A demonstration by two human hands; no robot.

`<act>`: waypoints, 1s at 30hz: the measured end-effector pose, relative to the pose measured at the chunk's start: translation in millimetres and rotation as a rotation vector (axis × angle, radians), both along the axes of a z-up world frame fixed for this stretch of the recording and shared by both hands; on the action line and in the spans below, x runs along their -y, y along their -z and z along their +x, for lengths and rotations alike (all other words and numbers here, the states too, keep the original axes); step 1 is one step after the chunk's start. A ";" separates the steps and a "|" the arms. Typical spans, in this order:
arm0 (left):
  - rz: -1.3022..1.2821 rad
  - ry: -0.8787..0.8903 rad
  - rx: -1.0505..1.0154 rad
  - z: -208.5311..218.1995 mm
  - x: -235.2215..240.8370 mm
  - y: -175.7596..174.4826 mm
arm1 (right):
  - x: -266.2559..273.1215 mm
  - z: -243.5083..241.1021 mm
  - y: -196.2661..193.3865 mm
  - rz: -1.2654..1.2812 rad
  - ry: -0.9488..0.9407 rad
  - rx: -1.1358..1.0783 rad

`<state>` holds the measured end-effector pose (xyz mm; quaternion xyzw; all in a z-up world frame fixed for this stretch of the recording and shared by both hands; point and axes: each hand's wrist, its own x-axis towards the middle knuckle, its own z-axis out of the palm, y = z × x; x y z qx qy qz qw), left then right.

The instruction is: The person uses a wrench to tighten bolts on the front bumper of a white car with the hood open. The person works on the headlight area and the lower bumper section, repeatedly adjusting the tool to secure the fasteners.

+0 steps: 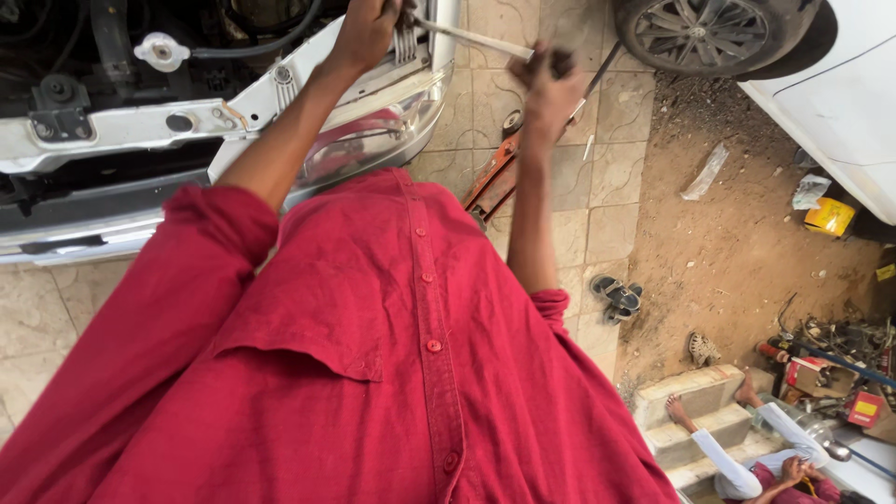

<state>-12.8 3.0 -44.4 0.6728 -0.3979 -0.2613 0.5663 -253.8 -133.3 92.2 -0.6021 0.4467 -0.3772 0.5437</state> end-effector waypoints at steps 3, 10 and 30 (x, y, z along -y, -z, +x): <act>-0.066 -0.006 0.117 -7.8 -11.1 -10.1 | -21.3 -4.5 40.4 0.336 0.210 0.166; 0.043 -0.064 0.346 0.0 14.2 19.1 | -39.5 -16.0 75.1 0.407 -0.098 0.129; 0.145 -0.055 0.403 -13.1 27.7 33.6 | 3.4 -31.4 72.8 0.412 -0.410 -0.106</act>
